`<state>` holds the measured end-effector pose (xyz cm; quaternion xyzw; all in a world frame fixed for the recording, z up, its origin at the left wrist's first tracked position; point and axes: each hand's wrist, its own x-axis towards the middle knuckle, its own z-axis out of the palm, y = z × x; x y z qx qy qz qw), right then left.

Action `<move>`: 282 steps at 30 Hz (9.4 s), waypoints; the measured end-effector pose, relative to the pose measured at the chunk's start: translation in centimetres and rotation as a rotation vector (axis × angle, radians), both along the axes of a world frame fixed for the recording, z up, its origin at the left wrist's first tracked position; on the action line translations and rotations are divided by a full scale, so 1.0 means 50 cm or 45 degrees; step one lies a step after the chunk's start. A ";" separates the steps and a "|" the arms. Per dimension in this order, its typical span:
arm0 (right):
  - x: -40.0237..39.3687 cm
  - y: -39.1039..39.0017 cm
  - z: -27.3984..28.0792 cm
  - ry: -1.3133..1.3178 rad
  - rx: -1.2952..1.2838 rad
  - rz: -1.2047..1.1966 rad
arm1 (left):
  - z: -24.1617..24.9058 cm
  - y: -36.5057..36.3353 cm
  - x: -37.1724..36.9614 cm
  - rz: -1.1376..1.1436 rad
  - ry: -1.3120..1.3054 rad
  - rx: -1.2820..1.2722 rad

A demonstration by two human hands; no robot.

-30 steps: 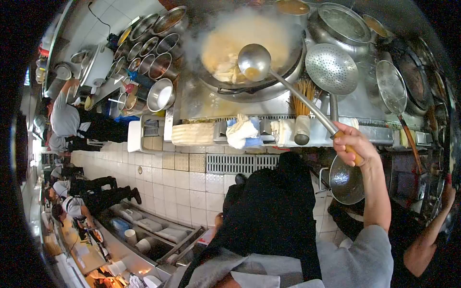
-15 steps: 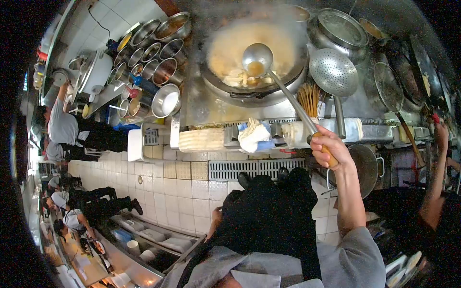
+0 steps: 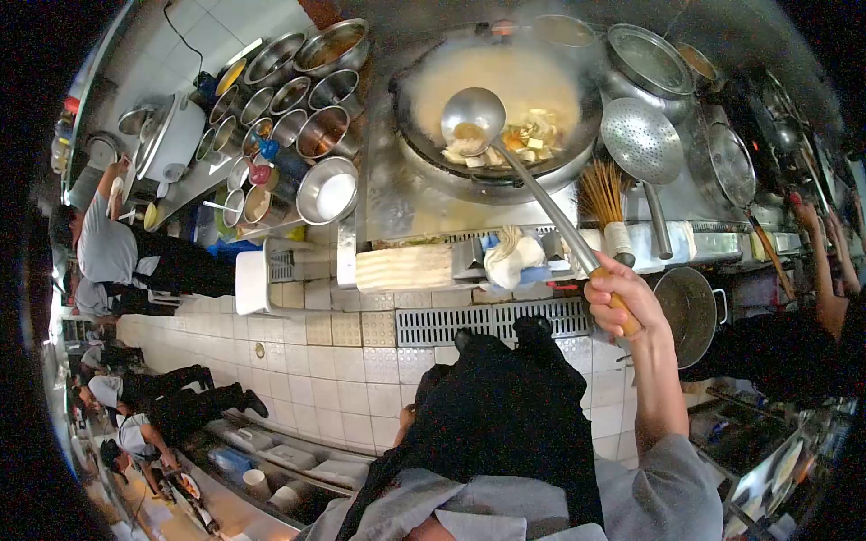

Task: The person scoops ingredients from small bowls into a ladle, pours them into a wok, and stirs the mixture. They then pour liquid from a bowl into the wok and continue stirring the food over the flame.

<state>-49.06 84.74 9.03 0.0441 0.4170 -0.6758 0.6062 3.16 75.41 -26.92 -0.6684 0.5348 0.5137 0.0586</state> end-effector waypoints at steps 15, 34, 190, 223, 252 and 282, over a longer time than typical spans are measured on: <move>0.128 -0.054 0.091 0.540 0.071 0.225 | -0.076 -0.124 0.018 0.339 0.173 0.244; -0.012 0.065 0.032 0.579 0.246 -0.218 | -0.084 -0.043 -0.094 -0.213 0.135 -0.020; -0.095 0.137 0.033 0.203 0.105 0.074 | 0.037 -0.024 -0.130 -0.128 0.089 -0.015; -0.005 0.045 0.056 0.463 -0.076 0.332 | -0.027 0.000 -0.087 -0.203 -0.040 -0.078; -0.060 0.038 0.006 0.256 0.044 0.016 | 0.002 -0.014 -0.121 -0.023 0.092 0.033; -0.047 0.116 0.077 0.496 0.145 0.149 | -0.010 0.016 -0.120 -0.028 0.063 0.028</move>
